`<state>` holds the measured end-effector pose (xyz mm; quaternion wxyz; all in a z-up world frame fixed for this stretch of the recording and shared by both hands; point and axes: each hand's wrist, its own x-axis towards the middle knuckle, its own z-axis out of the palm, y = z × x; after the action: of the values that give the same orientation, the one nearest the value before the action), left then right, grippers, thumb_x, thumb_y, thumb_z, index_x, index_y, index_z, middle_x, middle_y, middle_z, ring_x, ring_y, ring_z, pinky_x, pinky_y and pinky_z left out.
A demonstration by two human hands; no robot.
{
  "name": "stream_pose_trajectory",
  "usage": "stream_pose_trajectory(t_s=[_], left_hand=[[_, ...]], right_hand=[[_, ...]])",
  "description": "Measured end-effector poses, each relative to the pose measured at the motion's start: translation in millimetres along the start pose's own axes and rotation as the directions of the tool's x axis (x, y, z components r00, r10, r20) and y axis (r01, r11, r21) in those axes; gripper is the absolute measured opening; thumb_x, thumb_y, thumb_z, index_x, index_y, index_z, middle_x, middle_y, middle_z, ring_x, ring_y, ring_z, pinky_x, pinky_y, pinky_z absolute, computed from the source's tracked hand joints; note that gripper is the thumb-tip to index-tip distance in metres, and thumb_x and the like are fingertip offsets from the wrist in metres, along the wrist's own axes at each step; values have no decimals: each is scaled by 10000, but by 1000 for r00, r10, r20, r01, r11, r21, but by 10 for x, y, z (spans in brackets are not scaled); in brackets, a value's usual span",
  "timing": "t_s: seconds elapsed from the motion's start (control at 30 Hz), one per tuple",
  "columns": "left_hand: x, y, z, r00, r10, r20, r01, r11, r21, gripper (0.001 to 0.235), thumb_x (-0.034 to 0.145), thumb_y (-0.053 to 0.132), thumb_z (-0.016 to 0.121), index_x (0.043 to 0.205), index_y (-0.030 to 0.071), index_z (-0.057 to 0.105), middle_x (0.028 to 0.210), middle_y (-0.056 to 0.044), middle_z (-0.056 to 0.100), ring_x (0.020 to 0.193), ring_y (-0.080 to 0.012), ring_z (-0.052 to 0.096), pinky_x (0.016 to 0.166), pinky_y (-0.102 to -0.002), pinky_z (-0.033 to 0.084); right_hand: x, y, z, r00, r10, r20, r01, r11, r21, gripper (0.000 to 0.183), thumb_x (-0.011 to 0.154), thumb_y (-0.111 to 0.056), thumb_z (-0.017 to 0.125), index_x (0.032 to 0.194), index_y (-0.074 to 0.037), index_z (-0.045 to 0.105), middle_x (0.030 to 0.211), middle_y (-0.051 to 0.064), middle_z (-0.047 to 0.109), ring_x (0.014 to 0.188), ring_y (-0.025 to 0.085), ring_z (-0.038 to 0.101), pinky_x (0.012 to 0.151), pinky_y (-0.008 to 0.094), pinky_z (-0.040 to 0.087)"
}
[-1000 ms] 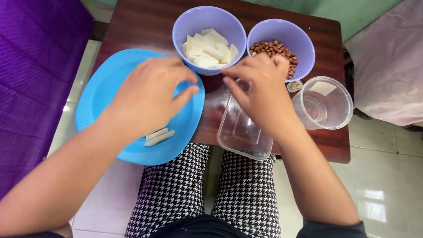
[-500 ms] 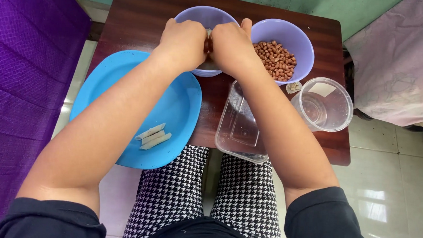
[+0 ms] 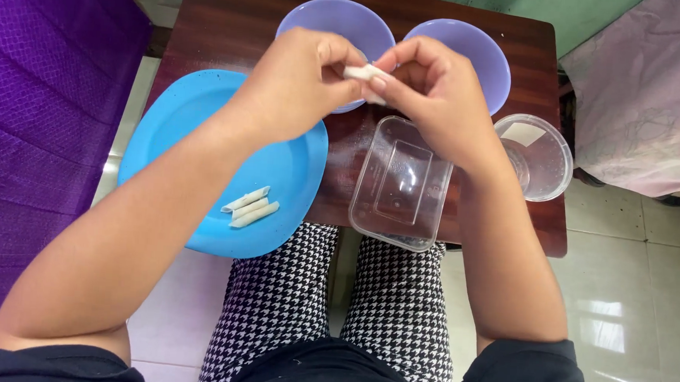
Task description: The person places a thin sheet on a clear plastic container, adds peanuts, and rolls it into a cylinder. They repeat this process, placing the finished rolls into a blue bowl.
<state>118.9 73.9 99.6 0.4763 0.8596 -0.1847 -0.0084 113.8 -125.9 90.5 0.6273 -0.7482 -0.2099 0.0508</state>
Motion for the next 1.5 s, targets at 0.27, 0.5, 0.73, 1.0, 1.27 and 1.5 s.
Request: stream_pose_trajectory(t_s=[0.27, 0.5, 0.73, 1.0, 1.27, 1.5], left_hand=[[-443, -56, 507, 972, -134, 195, 195, 920, -341, 201, 895, 123, 752, 1090, 76, 748, 847, -10, 747, 758, -64, 675, 713, -220, 541], [-814, -103, 945, 984, -147, 98, 176, 883, -436, 234, 970, 95, 617, 1167, 53, 737, 899, -106, 780, 816, -123, 758, 766, -251, 606], [-874, -131, 1252, 979, -197, 53, 200, 875, -441, 210, 944, 146, 673, 1114, 56, 757, 856, -72, 776, 771, -105, 735, 709, -246, 593], [-810, -188, 1376, 983, -162, -92, 131, 951, -281, 160, 862, 152, 748, 1018, 167, 782, 829, 4, 756, 695, -83, 689, 623, -219, 558], [-861, -276, 1484, 982, 20, -187, -29, 998, -48, 259, 842, 184, 752, 1100, 210, 755, 755, 37, 729, 634, -111, 662, 685, -247, 514], [-889, -455, 1529, 962, 188, -199, -122, 945, 304, 318, 916, 202, 700, 1233, 190, 677, 895, 22, 588, 900, -215, 601, 864, -385, 442]], right_hand=[[-701, 253, -78, 994, 40, -106, -37, 999, 36, 474, 856, -73, 823, 1285, -81, 623, 901, 49, 729, 737, 54, 654, 672, 178, 535], [-1138, 554, -112, 982, 72, -172, -49, 990, 134, 508, 866, 30, 777, 1343, 14, 602, 980, 154, 744, 837, 143, 727, 773, 275, 618], [-1324, 705, -156, 966, 83, -245, -45, 987, 154, 442, 937, -2, 712, 1365, 7, 603, 972, 126, 733, 851, 105, 696, 814, 271, 606], [-1325, 764, -141, 961, 52, -272, -27, 995, 97, 433, 940, -14, 718, 1364, -18, 627, 995, 113, 739, 852, 95, 683, 823, 262, 601], [-1256, 787, -146, 963, 58, -264, -80, 994, -74, 403, 937, -21, 722, 1333, -59, 661, 988, 91, 734, 831, 99, 661, 763, 244, 568], [-1130, 858, -170, 976, -172, -137, 77, 851, -520, 424, 930, -79, 741, 1338, -170, 676, 1161, 44, 730, 1075, 265, 696, 962, 392, 463]])
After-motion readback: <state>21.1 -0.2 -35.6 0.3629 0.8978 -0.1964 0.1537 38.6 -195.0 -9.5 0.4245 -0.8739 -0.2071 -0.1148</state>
